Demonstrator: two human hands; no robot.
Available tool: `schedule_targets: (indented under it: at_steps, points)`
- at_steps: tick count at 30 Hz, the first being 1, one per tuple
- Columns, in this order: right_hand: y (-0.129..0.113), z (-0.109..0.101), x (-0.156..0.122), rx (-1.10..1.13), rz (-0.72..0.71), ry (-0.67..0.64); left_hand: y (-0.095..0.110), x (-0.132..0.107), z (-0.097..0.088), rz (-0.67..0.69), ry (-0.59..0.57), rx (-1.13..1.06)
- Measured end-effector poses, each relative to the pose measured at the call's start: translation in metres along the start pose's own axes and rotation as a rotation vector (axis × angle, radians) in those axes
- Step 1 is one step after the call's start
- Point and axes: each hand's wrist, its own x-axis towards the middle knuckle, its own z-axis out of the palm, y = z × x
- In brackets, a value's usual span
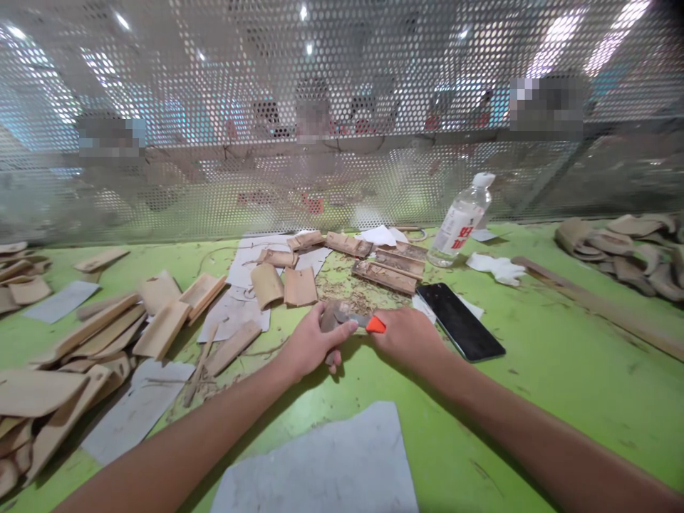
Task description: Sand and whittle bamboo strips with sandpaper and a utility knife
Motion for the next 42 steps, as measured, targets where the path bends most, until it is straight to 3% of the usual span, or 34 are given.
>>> schedule_targets:
  at_steps: [4, 10, 17, 26, 42]
  points:
    - [0.006, -0.003, 0.005, 0.015, 0.065, 0.052, -0.002, 0.002, 0.001, -0.018, 0.024, -0.026]
    - [0.02, -0.007, 0.007, 0.017, 0.104, 0.124, -0.008, 0.006, -0.002, -0.036, -0.052, -0.174]
    - [0.021, -0.001, 0.005, 0.068, -0.048, 0.076, -0.008, 0.006, -0.005, -0.039, -0.132, -0.192]
    - [0.009, -0.004, 0.0, 0.067, -0.187, -0.075, -0.008, 0.004, -0.003, -0.03, -0.122, -0.132]
    - [-0.003, -0.001, -0.001, -0.027, 0.001, -0.038, -0.006, 0.001, 0.005, 0.027, 0.029, 0.012]
